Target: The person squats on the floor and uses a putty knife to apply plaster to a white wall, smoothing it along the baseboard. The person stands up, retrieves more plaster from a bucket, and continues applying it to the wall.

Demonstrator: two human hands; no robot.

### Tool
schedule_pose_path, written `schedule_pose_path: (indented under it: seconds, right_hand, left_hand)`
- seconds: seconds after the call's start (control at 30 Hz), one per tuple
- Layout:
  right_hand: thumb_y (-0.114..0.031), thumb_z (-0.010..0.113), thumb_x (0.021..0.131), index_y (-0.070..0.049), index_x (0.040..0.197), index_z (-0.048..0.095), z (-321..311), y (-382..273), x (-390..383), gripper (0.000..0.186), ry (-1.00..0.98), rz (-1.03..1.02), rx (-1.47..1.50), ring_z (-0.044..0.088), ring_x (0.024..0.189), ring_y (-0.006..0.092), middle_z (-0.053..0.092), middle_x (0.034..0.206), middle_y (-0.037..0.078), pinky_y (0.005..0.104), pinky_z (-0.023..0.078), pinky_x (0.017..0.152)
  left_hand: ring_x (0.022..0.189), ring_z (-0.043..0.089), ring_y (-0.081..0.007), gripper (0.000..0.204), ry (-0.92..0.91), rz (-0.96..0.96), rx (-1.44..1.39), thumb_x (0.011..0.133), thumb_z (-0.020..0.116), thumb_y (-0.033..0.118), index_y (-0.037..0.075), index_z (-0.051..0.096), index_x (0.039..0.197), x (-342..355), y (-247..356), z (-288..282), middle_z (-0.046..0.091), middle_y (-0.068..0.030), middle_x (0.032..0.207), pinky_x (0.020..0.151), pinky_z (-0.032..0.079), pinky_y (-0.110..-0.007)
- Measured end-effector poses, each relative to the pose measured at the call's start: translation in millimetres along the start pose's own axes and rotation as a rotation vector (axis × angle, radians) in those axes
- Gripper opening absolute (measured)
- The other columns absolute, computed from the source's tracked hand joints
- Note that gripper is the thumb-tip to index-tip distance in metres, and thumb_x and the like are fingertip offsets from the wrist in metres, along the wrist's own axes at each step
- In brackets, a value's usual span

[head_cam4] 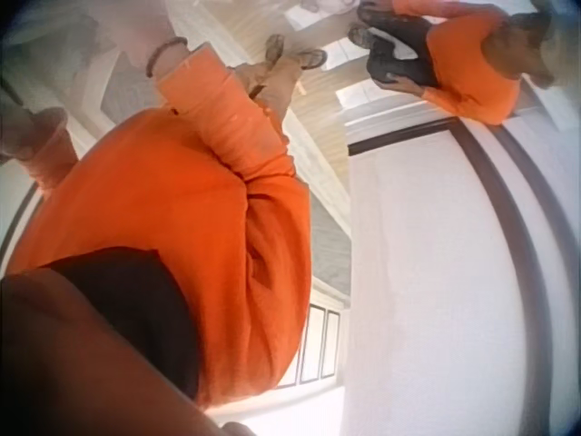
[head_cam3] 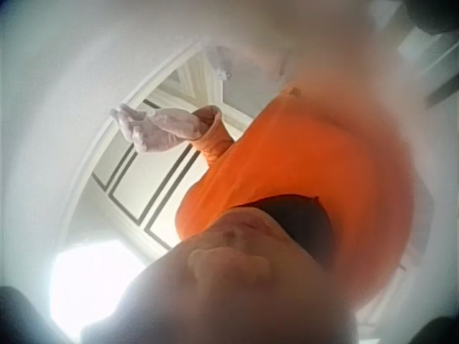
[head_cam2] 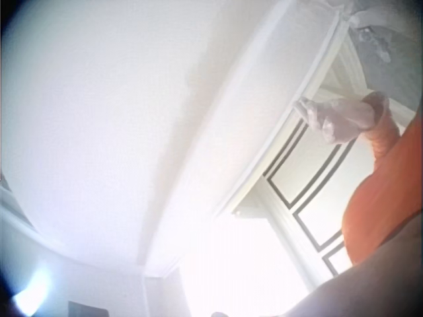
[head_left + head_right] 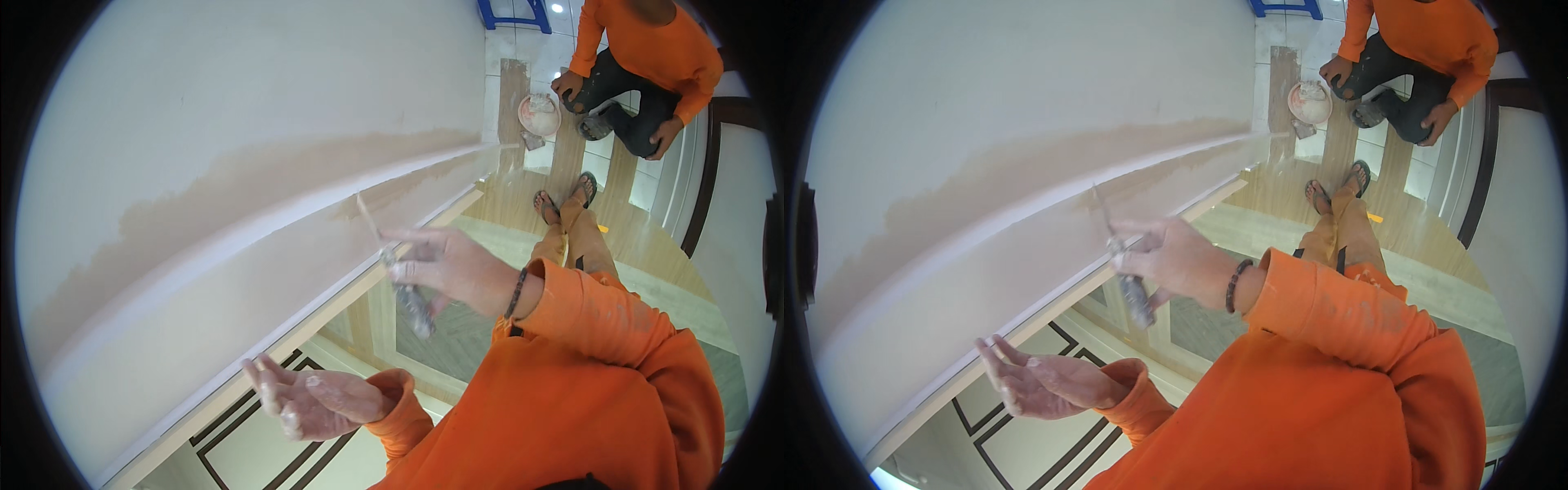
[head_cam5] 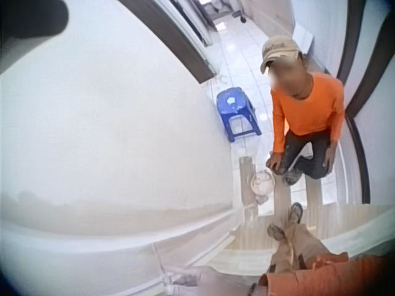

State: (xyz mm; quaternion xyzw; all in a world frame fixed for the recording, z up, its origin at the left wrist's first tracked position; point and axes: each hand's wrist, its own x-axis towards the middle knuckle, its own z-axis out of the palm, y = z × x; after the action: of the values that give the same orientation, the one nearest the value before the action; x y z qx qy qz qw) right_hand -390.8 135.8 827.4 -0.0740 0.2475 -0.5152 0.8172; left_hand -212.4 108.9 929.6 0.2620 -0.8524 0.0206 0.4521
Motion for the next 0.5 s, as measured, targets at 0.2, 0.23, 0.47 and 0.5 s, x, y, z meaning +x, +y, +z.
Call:
schedule_pose_path:
  seconds: [0.2,0.23,0.47,0.5]
  right_hand:
    - [-0.013,0.067,0.09,-0.009,0.147,0.047,-4,51,26,0.06,0.164,-0.355,-0.257,0.065,0.086,0.0194,0.062,0.101,0.01,0.034,0.058,0.075]
    - [-0.013,0.068,0.088,-0.009,0.146,0.048,-1,57,28,0.061,0.206,-0.453,-0.339,0.066,0.084,0.0219,0.062,0.099,0.012,0.0358,0.057,0.076]
    - [-0.007,0.068,0.084,-0.015,0.143,0.053,8,90,44,0.061,0.225,-0.534,-0.707,0.063,0.09,0.0215,0.061,0.098,0.013,0.0336,0.051,0.087]
    - [-0.007,0.069,0.084,-0.013,0.143,0.053,4,95,37,0.061,0.196,-0.521,-0.736,0.063,0.092,0.0211,0.061,0.097,0.013,0.0332,0.051,0.088]
  left_hand:
    - [0.134,0.045,-0.0411,0.039,-0.174,-0.056,0.062,0.095,0.046,0.004,0.014,0.049,0.132,-33,17,-18,0.054,-0.0181,0.13,0.113,0.035,-0.057]
    - [0.133,0.045,-0.0405,0.038,-0.184,-0.065,0.054,0.095,0.046,0.004,0.014,0.049,0.132,-35,19,-20,0.054,-0.018,0.129,0.112,0.035,-0.057]
    - [0.133,0.045,-0.0403,0.037,-0.173,-0.095,0.064,0.096,0.046,0.006,0.014,0.048,0.132,-44,13,-31,0.054,-0.0182,0.131,0.113,0.033,-0.056]
    - [0.133,0.046,-0.0403,0.036,-0.165,-0.102,0.066,0.096,0.046,0.006,0.013,0.048,0.131,-49,11,-33,0.055,-0.0183,0.13,0.113,0.033,-0.055]
